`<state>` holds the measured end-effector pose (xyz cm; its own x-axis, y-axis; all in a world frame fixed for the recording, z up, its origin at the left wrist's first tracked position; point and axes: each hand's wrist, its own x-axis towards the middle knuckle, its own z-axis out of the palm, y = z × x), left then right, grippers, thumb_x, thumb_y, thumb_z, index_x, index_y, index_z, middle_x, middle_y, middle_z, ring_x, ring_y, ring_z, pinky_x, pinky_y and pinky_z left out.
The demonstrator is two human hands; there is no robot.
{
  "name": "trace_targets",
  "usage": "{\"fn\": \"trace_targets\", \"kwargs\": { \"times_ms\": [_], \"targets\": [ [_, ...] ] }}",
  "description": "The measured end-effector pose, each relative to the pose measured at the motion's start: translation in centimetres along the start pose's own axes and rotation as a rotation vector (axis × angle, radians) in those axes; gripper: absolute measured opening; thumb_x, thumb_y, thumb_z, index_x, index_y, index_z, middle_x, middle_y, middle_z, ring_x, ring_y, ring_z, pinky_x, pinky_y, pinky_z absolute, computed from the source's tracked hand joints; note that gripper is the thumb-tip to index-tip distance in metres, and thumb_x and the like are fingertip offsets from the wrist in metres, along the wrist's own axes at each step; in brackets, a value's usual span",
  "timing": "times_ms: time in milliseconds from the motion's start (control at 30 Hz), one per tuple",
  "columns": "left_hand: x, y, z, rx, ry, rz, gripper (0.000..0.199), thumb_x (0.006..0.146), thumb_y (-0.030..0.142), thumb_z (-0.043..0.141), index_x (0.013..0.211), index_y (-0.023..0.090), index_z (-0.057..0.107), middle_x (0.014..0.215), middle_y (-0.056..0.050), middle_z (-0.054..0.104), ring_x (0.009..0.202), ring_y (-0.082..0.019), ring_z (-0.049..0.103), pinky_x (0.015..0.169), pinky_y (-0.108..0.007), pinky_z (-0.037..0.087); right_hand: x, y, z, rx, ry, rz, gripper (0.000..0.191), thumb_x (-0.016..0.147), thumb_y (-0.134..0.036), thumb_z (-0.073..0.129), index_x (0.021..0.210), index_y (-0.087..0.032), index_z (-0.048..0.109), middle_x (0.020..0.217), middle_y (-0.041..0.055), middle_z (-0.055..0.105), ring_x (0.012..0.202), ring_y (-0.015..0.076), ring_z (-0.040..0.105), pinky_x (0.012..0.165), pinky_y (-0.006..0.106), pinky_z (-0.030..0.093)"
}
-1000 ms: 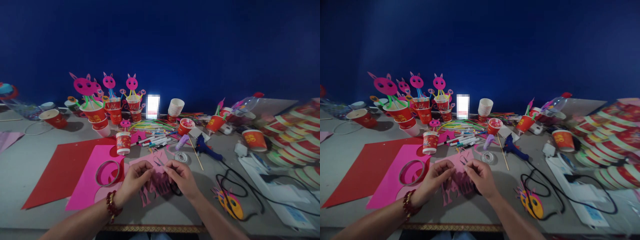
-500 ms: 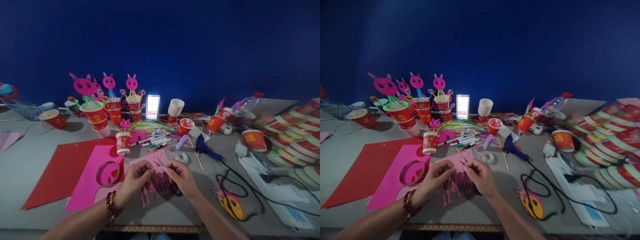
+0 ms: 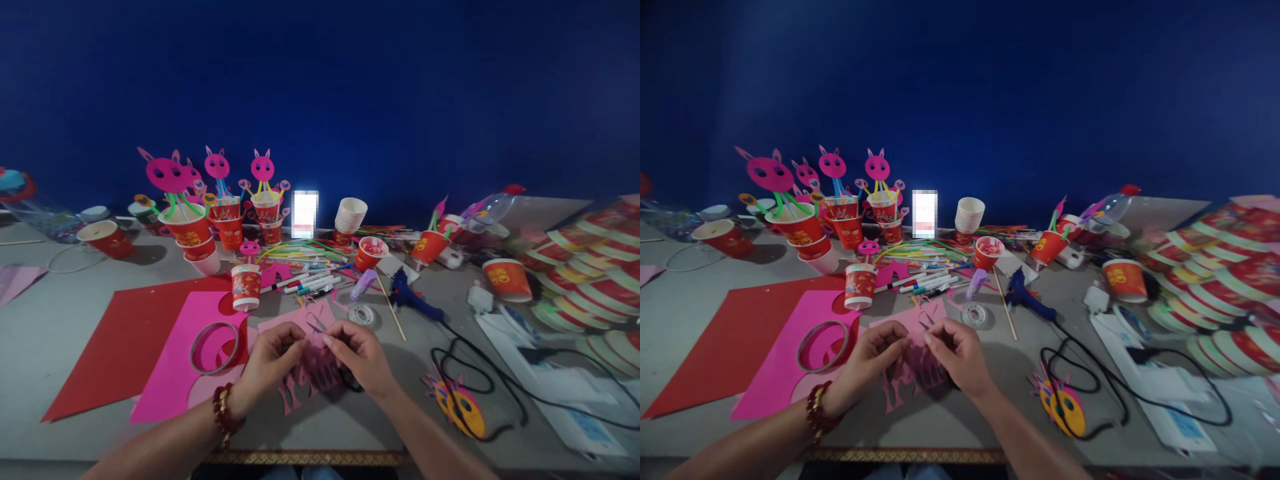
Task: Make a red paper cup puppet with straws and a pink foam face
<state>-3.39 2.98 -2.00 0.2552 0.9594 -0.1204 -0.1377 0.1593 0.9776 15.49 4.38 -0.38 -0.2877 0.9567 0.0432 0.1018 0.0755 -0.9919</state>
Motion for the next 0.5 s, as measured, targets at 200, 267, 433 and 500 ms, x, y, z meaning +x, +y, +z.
{"fn": "trace_targets", "kwargs": {
  "times_ms": [200, 267, 433, 500],
  "targets": [
    [-0.4, 0.2, 0.2, -0.006, -0.060, -0.031, 0.035, 0.087, 0.051, 0.065, 0.082, 0.016, 0.059, 0.052, 0.003, 0.061, 0.039, -0.008, 0.054, 0.042, -0.017, 0.041, 0.0, 0.0, 0.2, -0.113, 0.007, -0.059, 0.021, 0.087, -0.033, 0.062, 0.072, -0.018, 0.063, 0.062, -0.0025, 0.053, 0.056, 0.0117, 0.047, 0.053, 0.022, 0.037],
    [-0.6, 0.3, 0.2, 0.003, -0.082, -0.026, 0.035, 0.088, 0.050, 0.064, 0.082, 0.016, 0.060, 0.056, 0.002, 0.062, 0.042, -0.008, 0.054, 0.044, -0.017, 0.042, -0.1, 0.0, 0.2, -0.135, -0.006, -0.068, 0.021, 0.087, -0.032, 0.061, 0.072, -0.017, 0.063, 0.063, -0.0015, 0.056, 0.058, 0.0124, 0.049, 0.055, 0.022, 0.039],
    [-1.0, 0.1, 0.1, 0.178, -0.095, 0.044, 0.029, 0.092, 0.043, 0.060, 0.080, 0.016, 0.063, 0.059, 0.001, 0.061, 0.047, -0.009, 0.054, 0.045, -0.017, 0.039, -0.2, -0.2, 0.4, -0.124, -0.056, -0.093, 0.019, 0.087, -0.031, 0.061, 0.073, -0.017, 0.064, 0.065, -0.0005, 0.060, 0.060, 0.0129, 0.052, 0.057, 0.023, 0.040],
    [-1.2, 0.1, 0.0, 0.295, -0.103, 0.070, 0.028, 0.094, 0.038, 0.056, 0.079, 0.017, 0.065, 0.059, 0.000, 0.064, 0.049, -0.010, 0.056, 0.047, -0.019, 0.040, -0.3, -0.4, 0.3, -0.128, -0.114, -0.096, 0.018, 0.087, -0.031, 0.062, 0.075, -0.017, 0.065, 0.065, -0.0012, 0.060, 0.059, 0.0121, 0.051, 0.056, 0.023, 0.039]
  ]
}}
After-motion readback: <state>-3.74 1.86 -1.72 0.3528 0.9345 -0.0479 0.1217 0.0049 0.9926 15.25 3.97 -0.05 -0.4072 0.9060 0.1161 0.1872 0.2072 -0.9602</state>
